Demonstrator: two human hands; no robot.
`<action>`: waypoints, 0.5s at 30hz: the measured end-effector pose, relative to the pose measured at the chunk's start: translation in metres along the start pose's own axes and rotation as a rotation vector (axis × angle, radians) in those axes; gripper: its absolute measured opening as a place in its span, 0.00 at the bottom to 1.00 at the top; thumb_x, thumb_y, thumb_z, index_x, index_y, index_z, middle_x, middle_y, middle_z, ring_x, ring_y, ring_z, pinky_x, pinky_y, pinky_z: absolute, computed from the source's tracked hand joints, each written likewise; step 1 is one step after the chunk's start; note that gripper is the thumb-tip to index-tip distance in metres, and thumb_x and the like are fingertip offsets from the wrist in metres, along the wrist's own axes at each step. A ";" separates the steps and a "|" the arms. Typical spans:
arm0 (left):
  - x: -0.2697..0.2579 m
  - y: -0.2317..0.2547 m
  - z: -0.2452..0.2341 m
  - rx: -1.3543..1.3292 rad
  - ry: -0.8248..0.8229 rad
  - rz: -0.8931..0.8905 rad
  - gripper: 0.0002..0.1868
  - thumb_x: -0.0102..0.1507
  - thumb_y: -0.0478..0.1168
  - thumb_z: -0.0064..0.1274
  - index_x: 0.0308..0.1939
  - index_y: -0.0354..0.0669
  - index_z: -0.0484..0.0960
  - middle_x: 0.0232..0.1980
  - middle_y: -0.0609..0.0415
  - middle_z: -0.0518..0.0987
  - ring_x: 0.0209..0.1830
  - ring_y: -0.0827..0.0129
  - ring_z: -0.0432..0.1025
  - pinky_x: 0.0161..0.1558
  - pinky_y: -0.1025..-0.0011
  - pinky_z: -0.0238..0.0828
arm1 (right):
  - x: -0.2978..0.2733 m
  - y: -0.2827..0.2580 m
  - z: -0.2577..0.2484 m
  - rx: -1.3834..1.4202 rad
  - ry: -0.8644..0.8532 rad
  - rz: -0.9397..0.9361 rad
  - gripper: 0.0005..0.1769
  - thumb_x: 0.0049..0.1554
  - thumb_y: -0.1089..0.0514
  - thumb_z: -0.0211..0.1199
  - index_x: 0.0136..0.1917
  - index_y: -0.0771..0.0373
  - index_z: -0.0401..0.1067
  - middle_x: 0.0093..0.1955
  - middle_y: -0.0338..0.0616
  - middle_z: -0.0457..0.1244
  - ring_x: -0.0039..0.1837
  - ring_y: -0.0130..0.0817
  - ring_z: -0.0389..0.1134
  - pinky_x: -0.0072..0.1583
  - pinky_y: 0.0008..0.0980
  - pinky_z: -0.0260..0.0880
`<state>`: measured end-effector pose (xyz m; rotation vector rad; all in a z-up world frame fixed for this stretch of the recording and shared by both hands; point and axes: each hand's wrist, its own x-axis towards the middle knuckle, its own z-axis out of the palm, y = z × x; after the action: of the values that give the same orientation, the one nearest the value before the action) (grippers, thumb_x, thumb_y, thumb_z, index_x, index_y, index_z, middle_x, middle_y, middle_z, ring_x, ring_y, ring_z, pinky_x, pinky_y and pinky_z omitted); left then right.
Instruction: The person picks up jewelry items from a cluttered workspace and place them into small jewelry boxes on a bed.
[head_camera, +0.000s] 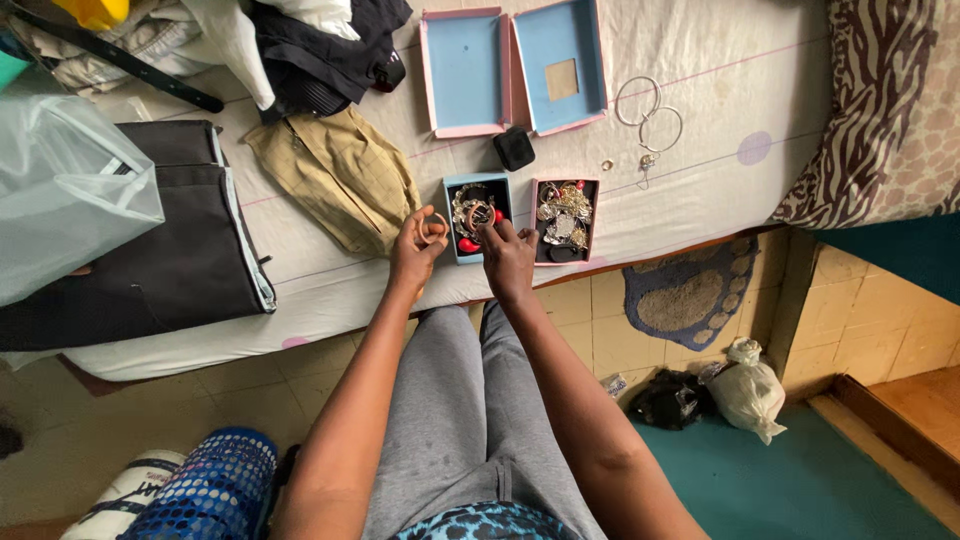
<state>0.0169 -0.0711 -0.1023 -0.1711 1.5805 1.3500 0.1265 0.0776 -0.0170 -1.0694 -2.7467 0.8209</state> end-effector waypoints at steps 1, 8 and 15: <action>0.000 0.002 0.003 0.013 -0.002 -0.002 0.33 0.62 0.26 0.57 0.71 0.43 0.69 0.51 0.56 0.79 0.52 0.72 0.74 0.57 0.75 0.71 | -0.001 0.001 -0.001 -0.013 0.000 0.012 0.03 0.59 0.57 0.64 0.48 0.52 0.76 0.39 0.41 0.61 0.39 0.42 0.63 0.52 0.43 0.56; 0.004 0.009 0.022 0.095 -0.059 0.075 0.31 0.63 0.29 0.60 0.71 0.40 0.73 0.49 0.55 0.79 0.49 0.73 0.75 0.56 0.75 0.72 | -0.007 0.012 0.000 0.005 -0.010 0.057 0.03 0.60 0.58 0.62 0.46 0.52 0.76 0.38 0.40 0.62 0.39 0.42 0.64 0.52 0.44 0.56; 0.008 0.025 0.033 0.485 0.011 0.168 0.28 0.62 0.33 0.64 0.67 0.38 0.75 0.47 0.56 0.85 0.44 0.75 0.81 0.48 0.75 0.78 | -0.001 0.027 0.013 0.048 -0.013 0.077 0.05 0.61 0.60 0.60 0.47 0.51 0.76 0.40 0.40 0.63 0.41 0.43 0.65 0.52 0.42 0.58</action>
<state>0.0158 -0.0315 -0.0874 0.2556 1.9152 1.0497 0.1398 0.0877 -0.0420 -1.1712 -2.6968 0.9022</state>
